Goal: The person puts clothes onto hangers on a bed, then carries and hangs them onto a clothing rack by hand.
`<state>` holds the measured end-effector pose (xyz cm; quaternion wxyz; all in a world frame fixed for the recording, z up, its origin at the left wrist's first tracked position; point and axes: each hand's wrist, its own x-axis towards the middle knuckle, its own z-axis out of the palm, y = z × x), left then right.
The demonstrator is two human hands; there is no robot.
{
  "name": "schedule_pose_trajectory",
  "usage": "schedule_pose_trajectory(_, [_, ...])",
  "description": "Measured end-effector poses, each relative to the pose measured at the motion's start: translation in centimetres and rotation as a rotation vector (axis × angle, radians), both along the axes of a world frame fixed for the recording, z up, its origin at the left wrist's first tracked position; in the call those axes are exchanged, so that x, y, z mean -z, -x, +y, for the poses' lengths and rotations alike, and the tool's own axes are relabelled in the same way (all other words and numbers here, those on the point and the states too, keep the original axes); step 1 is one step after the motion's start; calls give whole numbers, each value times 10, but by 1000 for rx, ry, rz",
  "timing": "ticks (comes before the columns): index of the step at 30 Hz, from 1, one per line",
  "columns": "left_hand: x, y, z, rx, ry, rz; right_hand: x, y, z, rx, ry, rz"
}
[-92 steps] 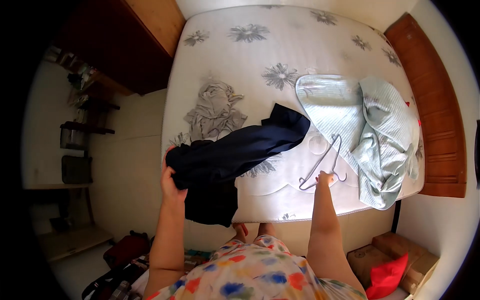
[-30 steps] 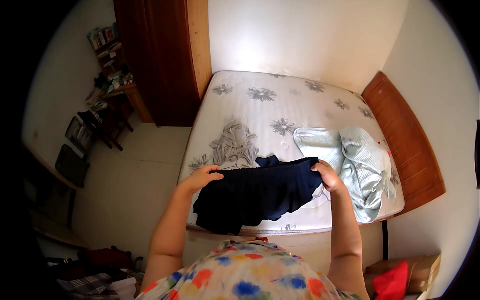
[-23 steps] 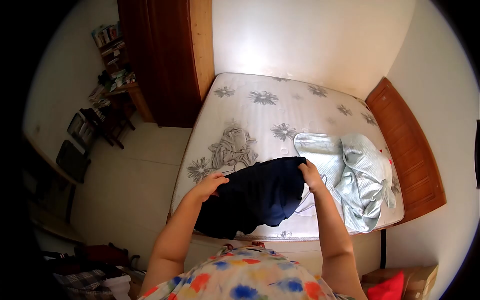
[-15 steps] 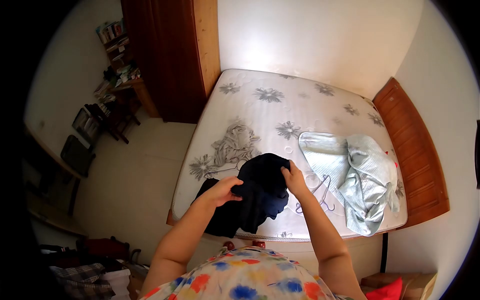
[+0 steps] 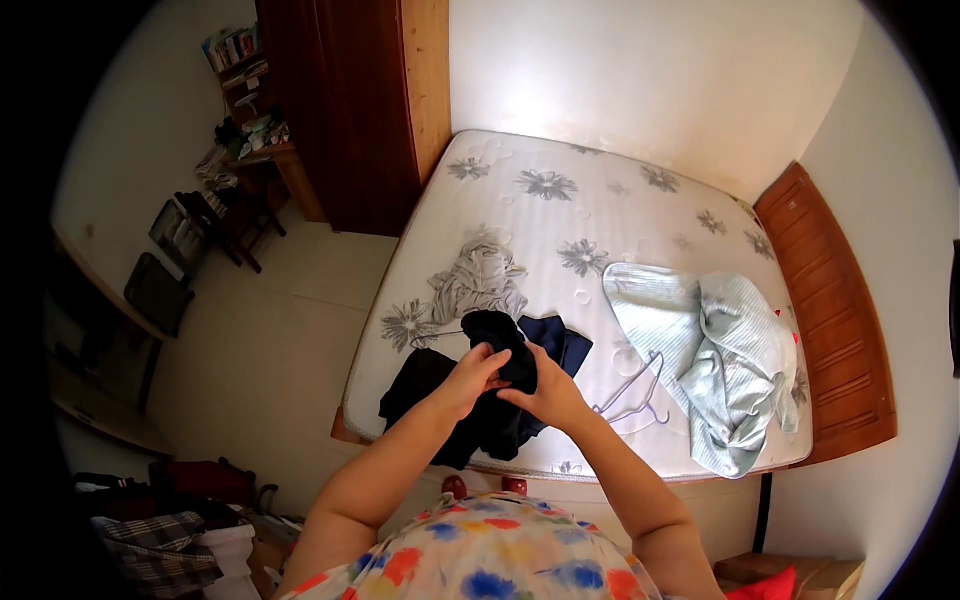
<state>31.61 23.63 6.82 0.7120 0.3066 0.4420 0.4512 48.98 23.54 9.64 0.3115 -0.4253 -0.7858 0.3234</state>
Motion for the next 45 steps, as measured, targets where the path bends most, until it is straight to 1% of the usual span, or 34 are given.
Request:
schedule_pose_trajectory(1, [-3,0,-2,28,-43,13,6,0,4,37,-42,22])
schedule_pose_trajectory(3, [-13,1,-7,84,-132,36,14,-4,14,87,71,132])
schedule_pose_trajectory(4, [-15,4,-7,93,-237,69,17,-6,19,111,128,189])
schedule_pose_trajectory(5, [-16,8,-7,102,-342,103,19,-8,21,150,66,167])
schedule_pose_trajectory(6, [-17,13,-7,112,-447,135,18,-9,22,162,95,173])
schedule_pose_trajectory(8, [-8,33,-3,-6,-374,396,14,-14,25,192,155,190])
schedule_pose_trajectory(10, [13,44,1,-150,-387,473,3,-20,24,140,299,335])
schedule_pose_trajectory(12, [24,50,5,-84,-440,483,-8,-25,20,66,401,483])
schedule_pose_trajectory(13, [27,50,8,-49,-467,485,-16,-28,19,0,471,506])
schedule_pose_trajectory(16, [35,42,19,213,-465,283,-31,-37,18,-90,543,555])
schedule_pose_trajectory(17, [45,37,21,228,-487,241,-31,-41,18,-87,559,576])
schedule_pose_trajectory(18, [42,33,19,309,-446,310,-34,-44,17,-49,577,622])
schedule_pose_trajectory(20, [34,26,21,470,-367,445,-36,-56,22,-18,556,663])
schedule_pose_trajectory(23, [24,15,18,495,-418,456,-46,-70,24,79,550,772])
schedule_pose_trajectory(25, [29,10,21,508,-388,390,-52,-80,27,88,530,857])
schedule_pose_trajectory(26, [31,9,25,511,-376,361,-56,-82,28,169,508,849])
schedule_pose_trajectory(27, [31,8,28,482,-373,378,-58,-85,29,178,480,855])
schedule_pose_trajectory(30, [27,6,31,467,-489,375,-64,-93,31,239,371,846])
schedule_pose_trajectory(32, [54,9,38,546,-565,475,-79,-95,29,296,329,918])
schedule_pose_trajectory(33, [73,11,43,582,-602,528,-87,-93,28,393,329,986])
schedule_pose_trajectory(34, [92,12,45,590,-551,496,-90,-99,29,314,364,1017])
schedule_pose_trajectory(36, [132,8,48,609,-452,429,-93,-107,35,264,318,1077])
schedule_pose_trajectory(37, [140,5,48,532,-534,463,-100,-106,33,313,305,1069])
schedule_pose_trajectory(38, [148,7,48,516,-527,473,-102,-109,35,315,279,1046])
schedule_pose_trajectory(40, [124,6,44,486,-511,490,-116,-112,35,324,288,1039])
schedule_pose_trajectory(41, [111,6,47,481,-523,389,-122,-116,38,343,267,1063])
schedule_pose_trajectory(44, [122,5,63,286,-470,234,-141,-131,42,325,216,1117])
schedule_pose_trajectory(45, [95,8,59,327,-382,157,-148,-135,43,313,204,1134])
